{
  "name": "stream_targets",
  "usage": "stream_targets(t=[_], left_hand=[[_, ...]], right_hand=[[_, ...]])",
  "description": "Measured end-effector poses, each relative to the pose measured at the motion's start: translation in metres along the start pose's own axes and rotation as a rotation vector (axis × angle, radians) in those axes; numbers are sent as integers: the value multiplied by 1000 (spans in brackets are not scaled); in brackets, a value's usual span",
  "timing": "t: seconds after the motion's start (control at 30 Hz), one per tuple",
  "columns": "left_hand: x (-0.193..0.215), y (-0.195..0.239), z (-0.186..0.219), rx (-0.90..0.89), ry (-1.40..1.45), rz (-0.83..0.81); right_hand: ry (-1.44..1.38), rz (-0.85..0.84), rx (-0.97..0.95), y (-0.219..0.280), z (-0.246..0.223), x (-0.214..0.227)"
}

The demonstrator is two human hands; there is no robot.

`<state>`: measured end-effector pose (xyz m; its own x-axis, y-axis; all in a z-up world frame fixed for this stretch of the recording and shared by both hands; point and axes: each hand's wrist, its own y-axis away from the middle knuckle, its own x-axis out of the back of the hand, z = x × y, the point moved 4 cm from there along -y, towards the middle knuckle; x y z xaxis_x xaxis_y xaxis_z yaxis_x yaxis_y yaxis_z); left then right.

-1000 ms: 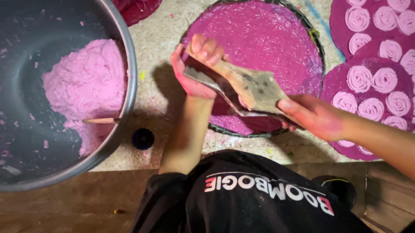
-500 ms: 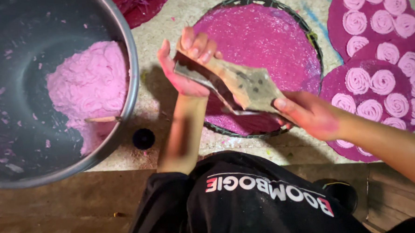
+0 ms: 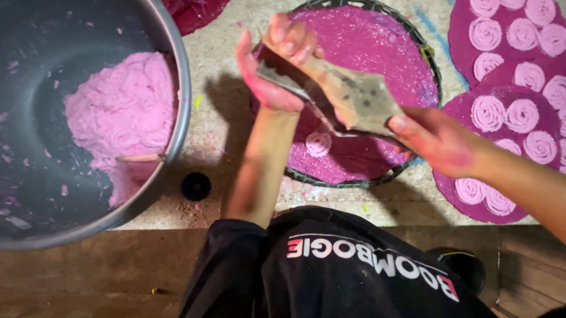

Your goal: The person scoops pink dough from a large metal bowl and uses a wooden-handled tool to press and shape it into spiral patterns on a purple circular tray. The person repeats this process to fill the tray with multiple spirals.

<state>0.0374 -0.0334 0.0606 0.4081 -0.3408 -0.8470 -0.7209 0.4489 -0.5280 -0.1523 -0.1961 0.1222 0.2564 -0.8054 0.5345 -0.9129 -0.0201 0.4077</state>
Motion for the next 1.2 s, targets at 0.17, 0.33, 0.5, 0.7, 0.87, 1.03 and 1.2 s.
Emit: stream_targets(t=[0.17, 0.33, 0.5, 0.7, 0.87, 1.03, 1.2], left_hand=[[-15, 19, 31, -40, -97, 48], [-22, 47, 13, -28, -25, 134], [-6, 43, -25, 0, -8, 256], [17, 6, -23, 27, 11, 101], [17, 3, 14, 42, -26, 80], [-1, 26, 44, -4, -103, 89], [-2, 53, 31, -49, -97, 130]], right_hand=[[-130, -141, -110, -1, -1, -27], [-373, -156, -377, 22, 11, -32], [-152, -93, -412, 35, 30, -3], [-46, 20, -216, 10, 25, 5], [-56, 8, -84, -17, 6, -17], [-168, -103, -131, -18, -3, -45], [-234, -174, -250, 9, 10, -53]])
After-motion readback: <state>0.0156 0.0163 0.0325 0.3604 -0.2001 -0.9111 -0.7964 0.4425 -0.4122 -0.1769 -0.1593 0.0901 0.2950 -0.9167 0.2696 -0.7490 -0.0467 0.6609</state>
